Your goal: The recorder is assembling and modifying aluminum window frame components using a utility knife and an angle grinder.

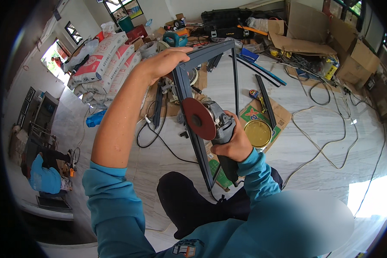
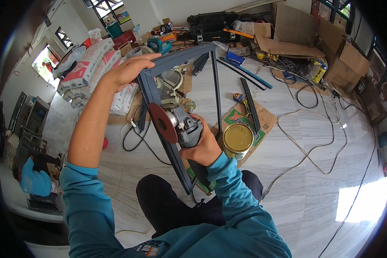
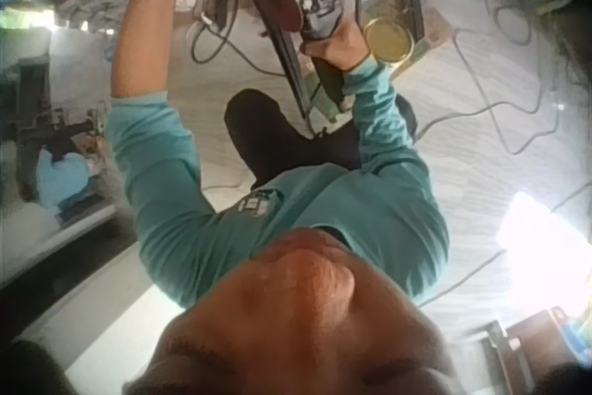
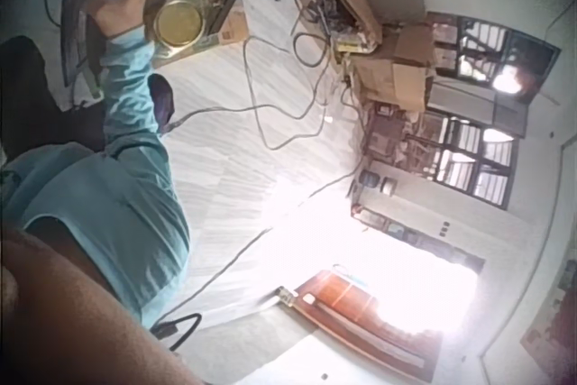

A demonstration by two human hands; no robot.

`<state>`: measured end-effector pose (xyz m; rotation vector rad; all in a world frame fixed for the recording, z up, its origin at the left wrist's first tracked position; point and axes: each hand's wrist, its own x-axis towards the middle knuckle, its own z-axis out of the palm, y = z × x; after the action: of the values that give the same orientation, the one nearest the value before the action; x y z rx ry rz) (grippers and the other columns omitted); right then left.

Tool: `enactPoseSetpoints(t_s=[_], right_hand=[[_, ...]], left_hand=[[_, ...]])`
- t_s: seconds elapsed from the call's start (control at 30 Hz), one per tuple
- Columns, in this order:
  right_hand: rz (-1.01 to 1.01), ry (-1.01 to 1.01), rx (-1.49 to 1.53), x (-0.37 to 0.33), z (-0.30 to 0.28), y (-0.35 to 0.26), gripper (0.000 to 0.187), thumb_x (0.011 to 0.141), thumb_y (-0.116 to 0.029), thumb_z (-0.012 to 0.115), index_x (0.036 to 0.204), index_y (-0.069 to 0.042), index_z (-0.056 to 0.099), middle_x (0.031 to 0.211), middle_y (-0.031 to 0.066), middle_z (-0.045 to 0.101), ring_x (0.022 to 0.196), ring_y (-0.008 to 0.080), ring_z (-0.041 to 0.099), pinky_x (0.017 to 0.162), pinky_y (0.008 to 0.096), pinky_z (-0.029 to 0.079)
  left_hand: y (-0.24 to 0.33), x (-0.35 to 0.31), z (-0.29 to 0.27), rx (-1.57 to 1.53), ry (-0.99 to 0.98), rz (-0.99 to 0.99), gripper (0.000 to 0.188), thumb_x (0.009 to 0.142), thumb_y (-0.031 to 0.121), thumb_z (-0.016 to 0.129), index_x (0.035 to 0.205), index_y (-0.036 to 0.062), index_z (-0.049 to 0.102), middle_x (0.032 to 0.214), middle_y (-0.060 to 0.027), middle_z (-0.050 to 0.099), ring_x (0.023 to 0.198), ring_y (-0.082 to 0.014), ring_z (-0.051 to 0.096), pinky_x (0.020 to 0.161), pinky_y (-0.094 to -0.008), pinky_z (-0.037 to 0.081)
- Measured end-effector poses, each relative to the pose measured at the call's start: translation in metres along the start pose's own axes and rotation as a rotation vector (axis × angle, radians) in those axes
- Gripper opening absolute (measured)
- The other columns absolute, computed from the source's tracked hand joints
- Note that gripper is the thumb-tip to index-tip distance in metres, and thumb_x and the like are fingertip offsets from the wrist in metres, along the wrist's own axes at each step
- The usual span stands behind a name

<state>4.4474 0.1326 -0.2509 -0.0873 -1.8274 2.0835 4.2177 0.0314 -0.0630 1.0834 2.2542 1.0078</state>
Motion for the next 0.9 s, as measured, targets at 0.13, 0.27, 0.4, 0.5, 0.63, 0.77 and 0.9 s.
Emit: enactPoseSetpoints(t_s=[0.13,0.27,0.4,0.5,0.63,0.77,0.9], right_hand=[[0.001,0.010,0.108,-0.010,-0.009,0.004,0.100,0.054,-0.002,0.083,0.141,0.001,0.033,0.117,0.0077,0.059,0.106,0.0173,0.057,0.097,0.0307,0.044],[0.002,0.094,0.186,-0.018,-0.037,0.025,0.102,0.053,0.000,0.084,0.141,0.001,0.033,0.114,0.0064,0.059,0.103,0.0173,0.057,0.095,0.0312,0.045],[0.005,0.236,0.183,-0.032,-0.070,0.056,0.095,0.052,0.001,0.082,0.137,0.001,0.038,0.115,0.0075,0.058,0.105,0.0187,0.057,0.095,0.0321,0.045],[0.039,0.327,0.197,-0.046,-0.091,0.076,0.091,0.052,0.002,0.081,0.133,0.001,0.041,0.116,0.0077,0.058,0.106,0.0186,0.056,0.096,0.0330,0.044],[0.085,0.360,0.202,-0.060,-0.107,0.092,0.087,0.051,0.001,0.080,0.130,-0.001,0.044,0.115,0.0071,0.058,0.103,0.0188,0.055,0.096,0.0329,0.044],[0.133,0.360,0.265,-0.062,-0.111,0.095,0.088,0.051,0.002,0.080,0.131,-0.001,0.043,0.114,0.0073,0.058,0.102,0.0184,0.055,0.092,0.0338,0.046],[0.081,0.315,0.270,-0.055,-0.086,0.068,0.090,0.052,0.002,0.080,0.133,-0.002,0.040,0.113,0.0070,0.058,0.101,0.0184,0.056,0.092,0.0335,0.046]], left_hand=[[-0.005,-0.002,-0.007,-0.077,0.015,-0.045,0.054,0.094,0.020,0.046,0.145,0.0040,0.047,0.101,-0.0110,0.065,0.088,-0.0183,0.063,0.082,-0.0313,0.051],[-0.015,0.002,-0.016,-0.160,-0.042,-0.006,0.052,0.094,0.022,0.048,0.144,0.0057,0.050,0.098,-0.0108,0.066,0.086,-0.0183,0.065,0.082,-0.0314,0.052],[-0.017,0.007,-0.016,-0.177,0.000,-0.013,0.053,0.094,0.024,0.047,0.144,0.0057,0.050,0.089,-0.0113,0.067,0.082,-0.0183,0.065,0.080,-0.0306,0.052],[-0.018,0.012,-0.018,-0.181,-0.021,-0.001,0.057,0.093,0.023,0.044,0.146,0.0036,0.046,0.100,-0.0115,0.067,0.084,-0.0157,0.064,0.079,-0.0283,0.052],[-0.022,0.015,-0.027,-0.217,-0.094,0.010,0.057,0.092,0.022,0.044,0.146,0.0030,0.046,0.111,-0.0122,0.066,0.085,-0.0149,0.064,0.081,-0.0278,0.053],[-0.010,0.016,-0.008,-0.162,-0.025,0.009,0.058,0.092,0.023,0.044,0.146,0.0027,0.046,0.111,-0.0123,0.066,0.085,-0.0147,0.063,0.079,-0.0273,0.053],[0.006,0.010,-0.002,-0.103,-0.081,0.024,0.057,0.095,0.026,0.043,0.148,0.0042,0.044,0.098,-0.0112,0.066,0.084,-0.0162,0.064,0.080,-0.0291,0.052]])
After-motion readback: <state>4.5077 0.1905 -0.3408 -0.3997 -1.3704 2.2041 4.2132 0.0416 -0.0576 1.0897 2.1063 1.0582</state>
